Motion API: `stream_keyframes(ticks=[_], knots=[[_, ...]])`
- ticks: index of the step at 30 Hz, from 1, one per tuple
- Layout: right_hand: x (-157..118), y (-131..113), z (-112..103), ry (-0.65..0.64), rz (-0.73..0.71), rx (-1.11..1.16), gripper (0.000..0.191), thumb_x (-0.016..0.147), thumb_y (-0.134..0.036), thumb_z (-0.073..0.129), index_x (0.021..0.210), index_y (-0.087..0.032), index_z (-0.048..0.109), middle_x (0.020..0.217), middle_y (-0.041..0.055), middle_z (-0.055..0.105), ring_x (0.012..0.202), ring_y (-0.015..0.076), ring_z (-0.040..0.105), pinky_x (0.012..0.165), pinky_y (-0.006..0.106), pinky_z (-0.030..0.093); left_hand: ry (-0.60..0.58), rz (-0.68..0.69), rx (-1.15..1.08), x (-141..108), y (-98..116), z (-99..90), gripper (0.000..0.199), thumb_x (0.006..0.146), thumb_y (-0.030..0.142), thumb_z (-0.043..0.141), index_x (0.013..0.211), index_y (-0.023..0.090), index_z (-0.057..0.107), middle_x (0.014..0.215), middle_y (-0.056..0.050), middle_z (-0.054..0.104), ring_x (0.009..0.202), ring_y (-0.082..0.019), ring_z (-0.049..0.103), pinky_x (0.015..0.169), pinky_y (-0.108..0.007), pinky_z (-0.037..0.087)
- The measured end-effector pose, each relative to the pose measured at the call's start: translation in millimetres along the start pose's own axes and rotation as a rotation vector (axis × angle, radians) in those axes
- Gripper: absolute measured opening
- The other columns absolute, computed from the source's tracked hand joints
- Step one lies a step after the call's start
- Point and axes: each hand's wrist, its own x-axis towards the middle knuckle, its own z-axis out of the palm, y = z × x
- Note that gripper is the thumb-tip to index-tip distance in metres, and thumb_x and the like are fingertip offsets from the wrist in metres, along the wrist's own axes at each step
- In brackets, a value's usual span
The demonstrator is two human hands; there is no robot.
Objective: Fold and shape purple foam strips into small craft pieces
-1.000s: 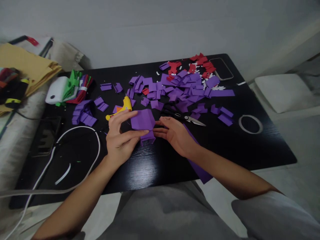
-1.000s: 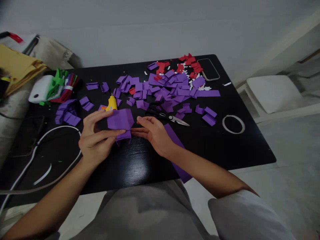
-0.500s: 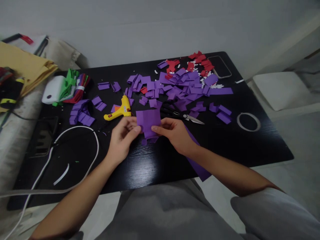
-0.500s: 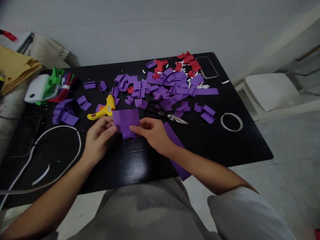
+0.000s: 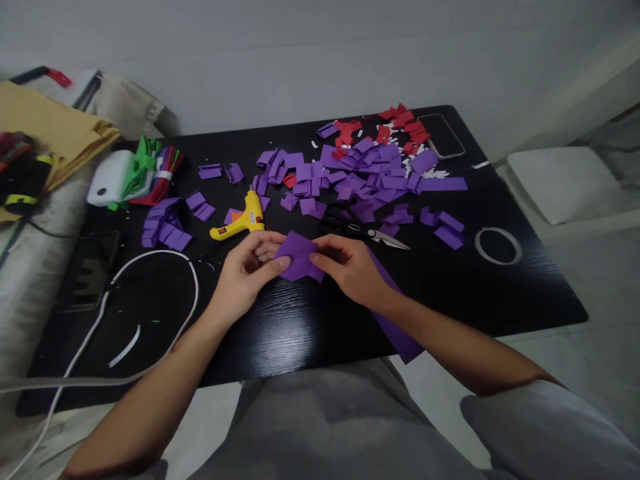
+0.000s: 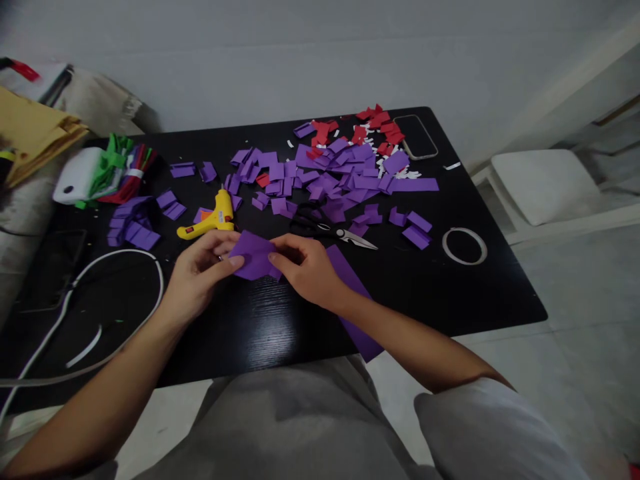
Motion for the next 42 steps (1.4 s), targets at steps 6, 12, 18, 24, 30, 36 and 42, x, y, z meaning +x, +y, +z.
stream_keyframes(ticks=[6,12,18,24,30,36,42], knots=[[-2,-3,-1,-0.025,-0.079,-0.152,0.015,0.088,-0.022,0.071,0.102,-0.023,0.076,0.1,0.0027,0.08,0.095,0.02,0.074,0.089,0.036,0.055,-0.002,-0.012,0.028,0,-3,1.4,0.03,0.074,0.036,0.092,0.09,0.018,0.075,0.081,-0.002,0.075,0.07,-0.015,0.067,0.068,-0.027,0.056],[-4,-6,2,0.051,-0.083,-0.102,0.011,0.084,-0.024,0.077,0.092,-0.022,0.07,0.091,0.0011,0.076,0.085,0.0172,0.071,0.081,0.032,0.055,-0.008,-0.033,-0.011,-1,-5,5.4,0.028,0.074,0.033,0.091,0.086,0.019,0.069,0.072,0.002,0.069,0.062,-0.013,0.061,0.06,-0.024,0.05],[-4,-6,2,0.045,-0.144,-0.116,0.004,0.085,-0.019,0.073,0.088,-0.022,0.073,0.086,-0.0011,0.074,0.078,0.0146,0.067,0.076,0.03,0.053,-0.029,0.082,0.07,-2,-3,4.6,0.014,0.086,0.025,0.078,0.098,0.02,0.075,0.068,0.003,0.064,0.055,-0.01,0.053,0.052,-0.022,0.041],[-3,-8,-1,0.013,-0.129,-0.079,0.007,0.085,-0.018,0.07,0.087,-0.021,0.076,0.085,0.0002,0.075,0.081,0.0157,0.068,0.076,0.03,0.053,-0.011,0.181,0.173,-2,-4,0.5,0.006,0.089,0.022,0.073,0.092,0.02,0.078,0.067,0.003,0.064,0.054,-0.009,0.048,0.052,-0.022,0.037],[-1,-9,-3,-0.037,-0.032,-0.033,0.011,0.085,-0.03,0.08,0.084,-0.021,0.074,0.08,-0.0003,0.073,0.076,0.0156,0.068,0.074,0.031,0.054,-0.039,0.25,0.356,-4,-7,-3.6,0.014,0.095,0.021,0.065,0.091,0.019,0.079,0.078,0.0,0.072,0.061,-0.011,0.055,0.058,-0.024,0.042],[-2,-5,-1,0.005,-0.053,-0.035,0.016,0.08,-0.025,0.086,0.089,-0.021,0.073,0.087,0.0009,0.076,0.083,0.0174,0.074,0.083,0.033,0.058,-0.113,0.223,0.263,-7,-5,-3.3,0.022,0.089,0.025,0.072,0.111,0.02,0.072,0.097,-0.003,0.074,0.081,-0.016,0.067,0.07,-0.026,0.051],[-4,-4,1,0.009,-0.106,-0.074,0.017,0.082,-0.025,0.085,0.093,-0.021,0.073,0.089,0.0013,0.077,0.085,0.0177,0.075,0.084,0.033,0.059,0.019,0.101,0.349,-3,-5,0.7,0.025,0.09,0.043,0.077,0.086,0.018,0.075,0.07,0.001,0.065,0.059,-0.011,0.052,0.056,-0.024,0.04]])
